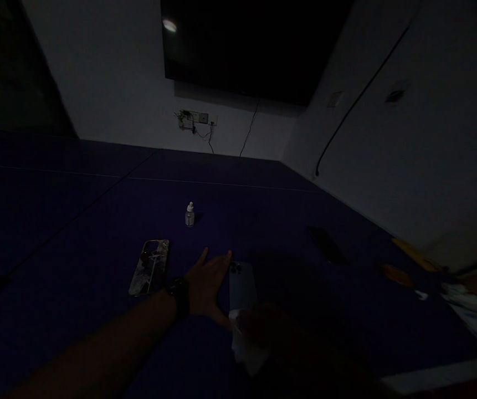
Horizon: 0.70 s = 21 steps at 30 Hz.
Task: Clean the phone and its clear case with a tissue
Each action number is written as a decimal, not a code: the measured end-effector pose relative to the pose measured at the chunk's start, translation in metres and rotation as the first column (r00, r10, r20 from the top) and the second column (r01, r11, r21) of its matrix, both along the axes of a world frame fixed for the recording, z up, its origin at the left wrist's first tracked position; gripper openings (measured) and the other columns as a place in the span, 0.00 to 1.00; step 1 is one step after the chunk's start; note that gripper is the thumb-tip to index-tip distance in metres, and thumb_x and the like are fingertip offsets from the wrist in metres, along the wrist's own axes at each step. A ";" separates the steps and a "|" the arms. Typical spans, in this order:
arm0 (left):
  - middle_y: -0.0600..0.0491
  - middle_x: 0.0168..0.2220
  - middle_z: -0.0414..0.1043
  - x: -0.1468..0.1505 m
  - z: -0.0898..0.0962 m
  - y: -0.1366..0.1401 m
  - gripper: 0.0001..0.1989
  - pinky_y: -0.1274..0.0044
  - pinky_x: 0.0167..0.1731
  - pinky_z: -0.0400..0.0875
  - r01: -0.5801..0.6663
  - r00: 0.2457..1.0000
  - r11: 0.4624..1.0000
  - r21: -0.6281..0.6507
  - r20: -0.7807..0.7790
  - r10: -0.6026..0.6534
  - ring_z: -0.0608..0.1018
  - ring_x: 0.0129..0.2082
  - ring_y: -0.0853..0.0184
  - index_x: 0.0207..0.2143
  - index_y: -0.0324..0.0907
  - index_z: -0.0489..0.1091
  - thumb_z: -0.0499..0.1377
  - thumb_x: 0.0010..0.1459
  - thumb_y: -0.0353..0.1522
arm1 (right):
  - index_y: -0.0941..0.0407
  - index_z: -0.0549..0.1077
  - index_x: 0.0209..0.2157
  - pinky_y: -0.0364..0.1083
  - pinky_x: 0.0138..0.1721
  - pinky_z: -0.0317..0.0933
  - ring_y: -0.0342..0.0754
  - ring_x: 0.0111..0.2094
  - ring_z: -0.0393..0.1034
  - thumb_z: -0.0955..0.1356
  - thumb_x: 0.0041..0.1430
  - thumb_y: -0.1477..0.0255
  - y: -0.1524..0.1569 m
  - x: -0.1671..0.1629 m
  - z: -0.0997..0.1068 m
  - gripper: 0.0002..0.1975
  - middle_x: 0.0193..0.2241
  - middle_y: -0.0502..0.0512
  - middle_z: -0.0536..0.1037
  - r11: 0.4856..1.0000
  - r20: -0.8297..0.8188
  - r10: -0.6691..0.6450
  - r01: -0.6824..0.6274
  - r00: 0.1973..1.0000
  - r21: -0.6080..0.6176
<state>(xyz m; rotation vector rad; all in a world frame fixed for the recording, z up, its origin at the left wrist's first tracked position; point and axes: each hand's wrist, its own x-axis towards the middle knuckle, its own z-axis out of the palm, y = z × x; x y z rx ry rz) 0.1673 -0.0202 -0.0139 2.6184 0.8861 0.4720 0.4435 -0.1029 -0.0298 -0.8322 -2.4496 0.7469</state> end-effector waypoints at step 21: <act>0.21 0.55 0.67 -0.070 0.104 -0.024 0.42 0.51 0.47 0.67 -0.802 0.471 0.579 0.149 -0.438 0.766 0.72 0.54 0.31 0.60 0.28 0.65 0.53 0.58 0.56 | 0.58 0.73 0.48 0.65 0.58 0.49 0.66 0.56 0.60 0.63 0.55 0.68 0.145 0.010 0.022 0.20 0.53 0.68 0.71 0.494 -0.216 -0.838 0.864 0.502 0.094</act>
